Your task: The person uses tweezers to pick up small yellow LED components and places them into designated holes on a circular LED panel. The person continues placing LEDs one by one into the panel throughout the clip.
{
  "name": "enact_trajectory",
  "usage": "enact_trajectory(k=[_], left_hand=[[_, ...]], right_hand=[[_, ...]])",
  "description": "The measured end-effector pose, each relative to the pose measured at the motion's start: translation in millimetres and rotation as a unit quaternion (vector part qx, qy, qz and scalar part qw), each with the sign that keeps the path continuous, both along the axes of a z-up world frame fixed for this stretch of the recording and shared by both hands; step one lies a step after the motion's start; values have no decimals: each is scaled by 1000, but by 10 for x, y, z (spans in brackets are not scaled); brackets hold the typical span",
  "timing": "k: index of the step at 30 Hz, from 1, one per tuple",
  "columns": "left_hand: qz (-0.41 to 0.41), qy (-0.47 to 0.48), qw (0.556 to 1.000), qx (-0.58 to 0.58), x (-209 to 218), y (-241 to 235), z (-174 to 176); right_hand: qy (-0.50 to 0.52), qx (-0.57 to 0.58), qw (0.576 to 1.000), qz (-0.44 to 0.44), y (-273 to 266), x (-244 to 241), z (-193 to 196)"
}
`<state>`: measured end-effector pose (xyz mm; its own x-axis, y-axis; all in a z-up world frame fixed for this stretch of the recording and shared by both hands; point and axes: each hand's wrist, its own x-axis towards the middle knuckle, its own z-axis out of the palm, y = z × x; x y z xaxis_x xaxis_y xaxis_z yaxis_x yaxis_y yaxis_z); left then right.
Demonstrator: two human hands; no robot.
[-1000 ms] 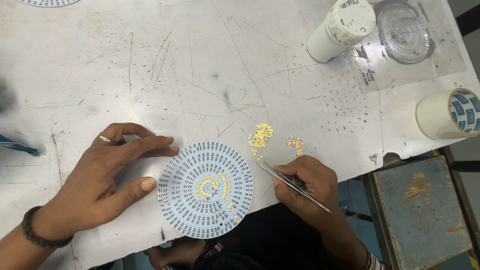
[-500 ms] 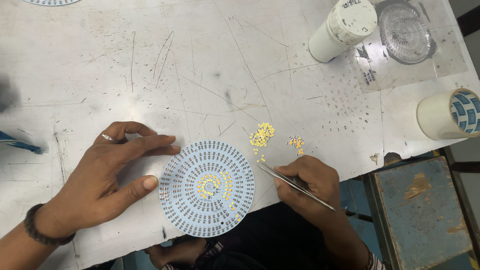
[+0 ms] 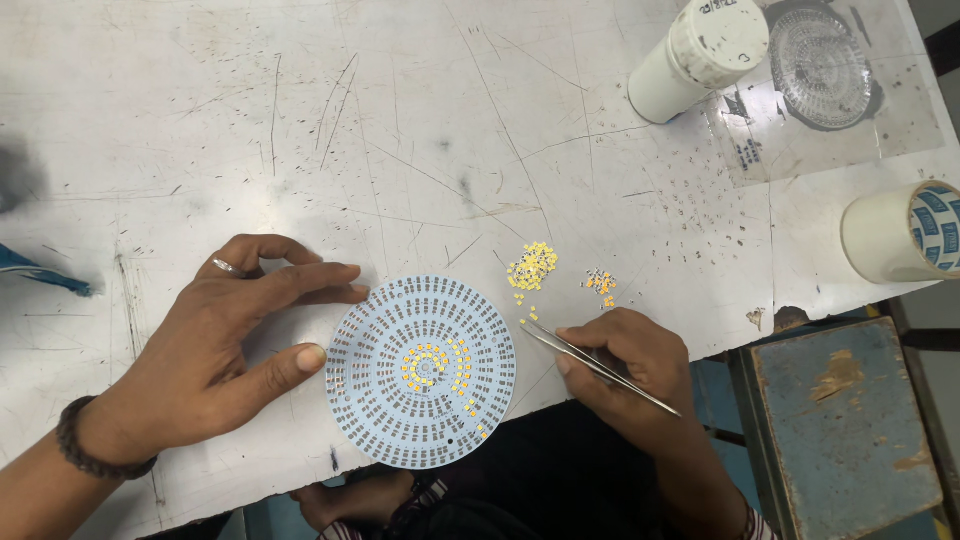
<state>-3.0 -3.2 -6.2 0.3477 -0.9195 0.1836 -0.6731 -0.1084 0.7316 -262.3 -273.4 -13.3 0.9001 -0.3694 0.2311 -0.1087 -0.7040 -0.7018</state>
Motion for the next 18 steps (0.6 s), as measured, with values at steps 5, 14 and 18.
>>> enact_trajectory(k=[5, 14, 18], left_hand=[[-4, -11, 1000, -5, 6, -4, 22], [-9, -6, 1000, -26, 16, 37, -8], [-11, 4, 1000, -28, 26, 46, -30]], right_hand=[[14, 48, 999, 11, -6, -9, 28], [22, 51, 983, 177, 30, 113, 9], [-22, 4, 990, 139, 186, -4, 0]])
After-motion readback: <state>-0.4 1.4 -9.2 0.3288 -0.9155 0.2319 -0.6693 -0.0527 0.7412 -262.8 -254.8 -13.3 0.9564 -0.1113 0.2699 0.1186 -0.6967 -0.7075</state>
